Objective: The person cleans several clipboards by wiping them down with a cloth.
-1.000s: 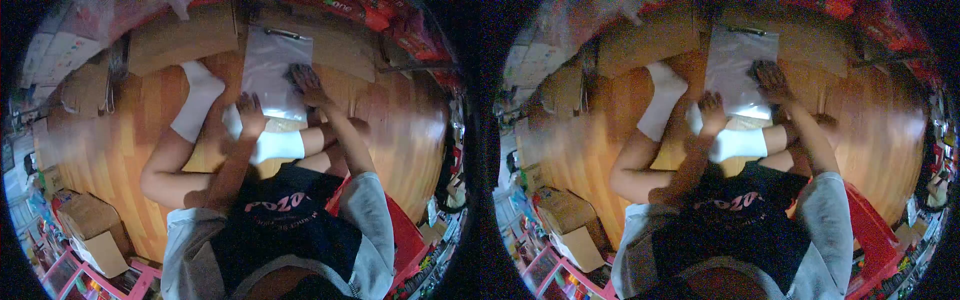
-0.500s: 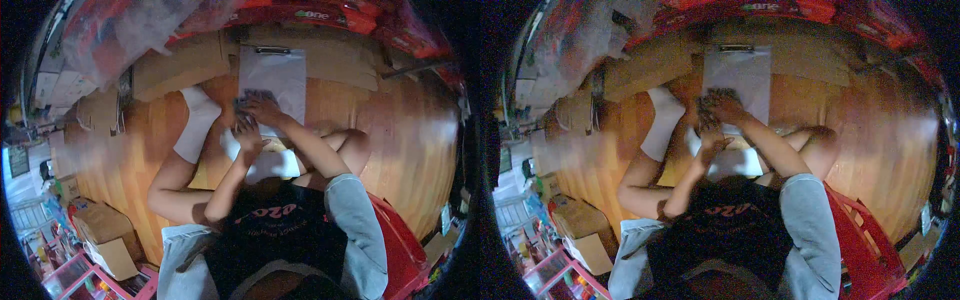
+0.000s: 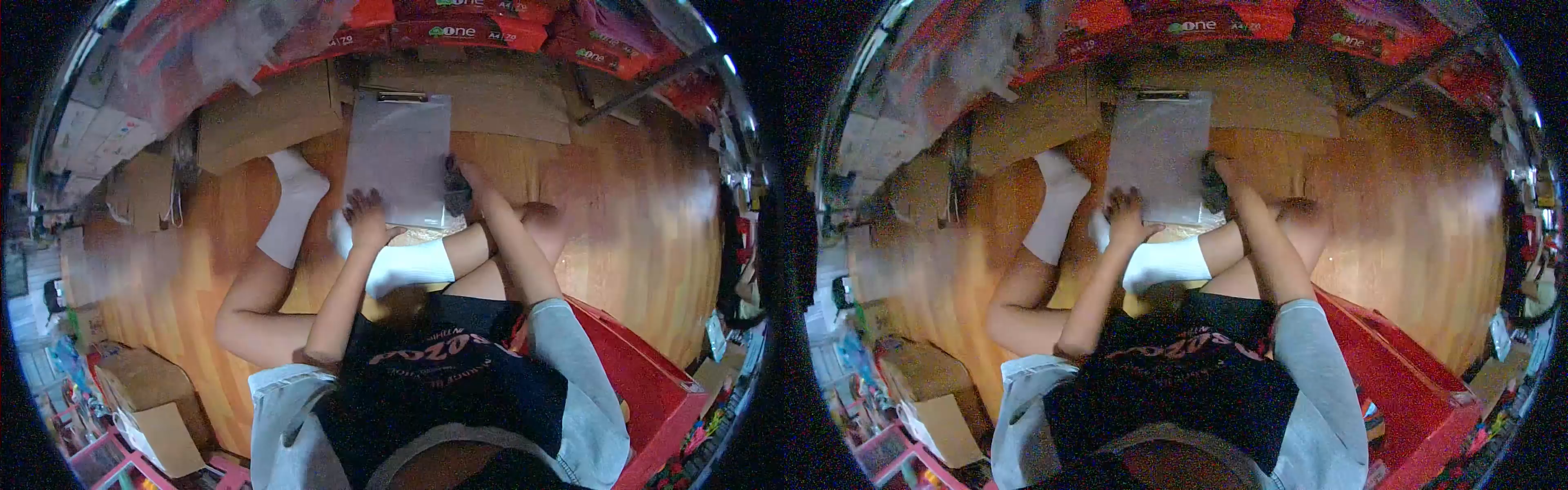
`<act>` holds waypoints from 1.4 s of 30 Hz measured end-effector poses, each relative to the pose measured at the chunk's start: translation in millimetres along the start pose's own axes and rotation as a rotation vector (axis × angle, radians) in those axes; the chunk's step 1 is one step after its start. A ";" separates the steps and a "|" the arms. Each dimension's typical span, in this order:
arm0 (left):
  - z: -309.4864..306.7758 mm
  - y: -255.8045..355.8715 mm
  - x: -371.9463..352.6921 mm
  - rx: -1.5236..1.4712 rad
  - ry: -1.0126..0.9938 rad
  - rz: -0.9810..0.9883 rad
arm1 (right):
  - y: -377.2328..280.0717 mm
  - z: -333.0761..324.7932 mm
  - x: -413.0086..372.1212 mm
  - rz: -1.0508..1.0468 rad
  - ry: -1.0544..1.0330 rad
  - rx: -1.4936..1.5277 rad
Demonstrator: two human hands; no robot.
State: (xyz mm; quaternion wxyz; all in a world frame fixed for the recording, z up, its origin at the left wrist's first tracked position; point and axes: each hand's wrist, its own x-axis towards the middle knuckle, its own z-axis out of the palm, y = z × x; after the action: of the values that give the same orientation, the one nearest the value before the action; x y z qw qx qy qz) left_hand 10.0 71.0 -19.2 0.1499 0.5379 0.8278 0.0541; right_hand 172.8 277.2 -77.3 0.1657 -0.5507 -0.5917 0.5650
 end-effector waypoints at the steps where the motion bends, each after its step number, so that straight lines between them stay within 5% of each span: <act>1: 2.1 0.6 -1.0 -0.013 0.010 -0.011 | -8.2 0.3 -8.5 0.215 -0.155 0.412; 2: 3.7 -0.7 -1.8 -0.057 0.056 -0.007 | -15.1 -3.5 -19.0 0.333 -0.341 0.587; 5: 0.8 -6.3 -6.0 -0.163 0.172 0.031 | -66.4 -13.2 -58.9 0.327 -0.457 0.917; 7: -13.6 -2.0 -11.8 -0.211 0.240 0.086 | -105.6 -15.2 -94.8 0.233 -0.421 0.867; 9: -39.5 15.7 -26.7 -0.755 0.388 0.092 | -127.4 -17.9 -112.2 0.145 -0.370 0.831; 11: -45.7 23.8 -29.8 -0.807 0.429 0.023 | -136.1 -20.1 -119.2 -0.085 -0.248 0.828; 13: -53.5 34.6 -32.6 -1.659 0.285 -0.285 | -130.9 -17.1 -117.5 -0.116 -0.151 0.845; 14: -58.6 38.6 -35.6 -1.967 0.108 -0.370 | -126.4 -15.3 -116.1 -0.128 -0.092 0.632; 18: 2.0 14.8 -9.2 -2.347 -0.205 -0.436 | -110.0 18.4 -131.8 -0.369 -0.103 -0.092; 20: 13.3 10.9 -6.4 -2.352 -0.243 -0.463 | -83.8 42.1 -122.8 -0.420 -0.153 -0.273; 22: 32.2 3.7 -1.2 -2.368 -0.334 -0.477 | -65.2 63.4 -113.2 -0.790 -0.225 -0.815; 25: 67.2 -10.1 3.4 -2.508 -0.331 -0.716 | -56.6 79.3 -109.0 -0.819 -0.307 -0.987; 26: 128.3 -36.4 10.4 -2.811 -0.580 -0.213 | -52.4 79.9 -98.9 -0.812 -0.351 -0.987; 27: 116.8 -30.8 8.8 -2.814 -0.579 -0.224 | -53.3 77.2 -88.1 -0.806 -0.358 -0.986; 29: 58.0 -1.9 2.7 -2.411 -0.323 -0.692 | -56.1 68.5 -59.5 -0.840 -0.384 -1.143; 31: 49.7 3.2 2.9 -2.390 -0.300 -0.709 | -43.4 57.1 -12.7 -0.861 -0.202 -1.501; 33: 69.0 -3.9 1.7 -2.421 -0.437 -0.765 | -58.2 40.9 15.8 -0.744 0.070 -1.253; 34: 69.7 -3.3 -4.1 -2.342 -0.386 -0.599 | -55.3 39.9 24.7 -0.731 0.055 -1.253; 36: 76.9 -5.4 -10.4 -2.177 -0.309 -0.442 | -50.3 45.2 34.3 -0.712 0.508 -1.011; 37: 87.6 -8.7 -9.4 -2.101 -0.291 -0.431 | -61.0 55.0 22.1 -0.709 0.494 -1.010; 40: 117.4 -11.6 -5.4 -1.885 -0.232 -0.399 | -92.0 100.6 -36.4 -0.758 0.023 -1.130; 42: 92.8 -1.5 -3.5 -2.293 -0.278 -0.933 | -88.2 114.0 -42.4 -0.822 -0.219 -1.225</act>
State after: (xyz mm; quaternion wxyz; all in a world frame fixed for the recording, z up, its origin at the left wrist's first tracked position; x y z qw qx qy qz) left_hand 38.5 60.6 -107.0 0.6236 -0.2469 0.3924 0.6294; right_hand 52.9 207.8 -19.1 -0.0327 -0.2195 -0.9719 0.0783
